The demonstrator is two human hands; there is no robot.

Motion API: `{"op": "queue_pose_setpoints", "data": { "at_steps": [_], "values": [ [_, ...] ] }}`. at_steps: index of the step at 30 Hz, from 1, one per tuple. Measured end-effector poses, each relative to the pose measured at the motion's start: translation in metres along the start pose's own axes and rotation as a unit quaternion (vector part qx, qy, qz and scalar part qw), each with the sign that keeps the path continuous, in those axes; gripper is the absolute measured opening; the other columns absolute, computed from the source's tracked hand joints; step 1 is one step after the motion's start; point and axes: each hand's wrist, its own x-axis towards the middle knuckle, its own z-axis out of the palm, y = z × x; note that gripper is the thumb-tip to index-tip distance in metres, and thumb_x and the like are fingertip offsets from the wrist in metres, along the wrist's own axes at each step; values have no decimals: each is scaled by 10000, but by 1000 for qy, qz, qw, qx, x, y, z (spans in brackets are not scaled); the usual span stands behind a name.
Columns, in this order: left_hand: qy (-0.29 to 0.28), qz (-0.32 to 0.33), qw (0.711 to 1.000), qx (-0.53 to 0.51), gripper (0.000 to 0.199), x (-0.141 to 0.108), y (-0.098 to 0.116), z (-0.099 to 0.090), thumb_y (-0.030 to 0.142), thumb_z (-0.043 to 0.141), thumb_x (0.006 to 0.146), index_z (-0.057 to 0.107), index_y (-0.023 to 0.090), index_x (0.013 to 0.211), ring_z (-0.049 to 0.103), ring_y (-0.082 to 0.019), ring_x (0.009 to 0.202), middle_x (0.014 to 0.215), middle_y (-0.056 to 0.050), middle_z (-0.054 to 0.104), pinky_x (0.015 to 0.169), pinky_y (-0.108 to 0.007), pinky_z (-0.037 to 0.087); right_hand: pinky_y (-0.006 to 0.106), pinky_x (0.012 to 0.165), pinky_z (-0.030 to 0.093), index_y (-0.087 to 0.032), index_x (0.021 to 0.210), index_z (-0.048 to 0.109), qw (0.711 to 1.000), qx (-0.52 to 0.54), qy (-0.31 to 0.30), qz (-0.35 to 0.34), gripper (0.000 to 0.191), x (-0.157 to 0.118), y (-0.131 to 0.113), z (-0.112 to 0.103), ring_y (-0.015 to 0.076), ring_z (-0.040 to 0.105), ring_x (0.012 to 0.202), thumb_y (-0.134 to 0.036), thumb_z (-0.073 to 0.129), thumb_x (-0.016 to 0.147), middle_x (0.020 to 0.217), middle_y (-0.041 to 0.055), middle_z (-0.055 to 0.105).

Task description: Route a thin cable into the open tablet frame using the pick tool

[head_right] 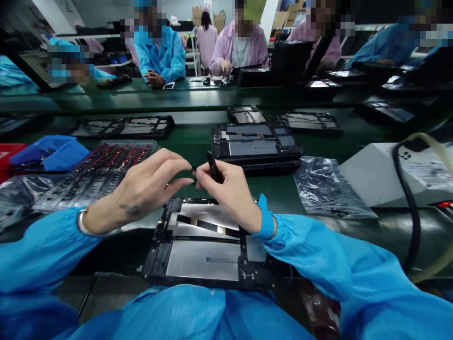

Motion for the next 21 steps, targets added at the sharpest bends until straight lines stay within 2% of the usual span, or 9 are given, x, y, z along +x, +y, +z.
{"op": "queue_pose_setpoints", "data": {
  "at_steps": [2,5,16,21],
  "values": [
    [32,50,994,90,70,2,6,-1,162,513,1007,576,133,1014,596,-182,806,911,-80,635,695,-293,499,267,570,370,-171,748,664,1000,2,2,-3,223,-1,-1,1,93,464,580,-340,680,893,650,-13,619],
    [44,67,986,147,63,5,9,-1,120,542,979,603,105,980,597,-196,762,885,-99,663,661,-310,506,270,584,380,-174,763,660,1000,1,6,-15,203,-3,-3,2,94,473,590,-326,681,896,649,-19,616],
    [46,84,977,190,107,2,18,-6,97,520,982,627,91,988,633,-178,750,843,-86,688,620,-294,500,271,565,365,-165,775,656,1000,20,3,-22,191,-10,-8,6,82,438,570,-293,645,917,645,-23,603],
    [58,88,973,204,154,6,23,-9,127,517,981,647,115,899,619,-175,674,775,-68,679,586,-311,500,265,572,385,-170,760,660,999,-13,-13,-37,181,-17,-13,6,85,472,576,-272,655,910,648,-25,606]
  ]
}}
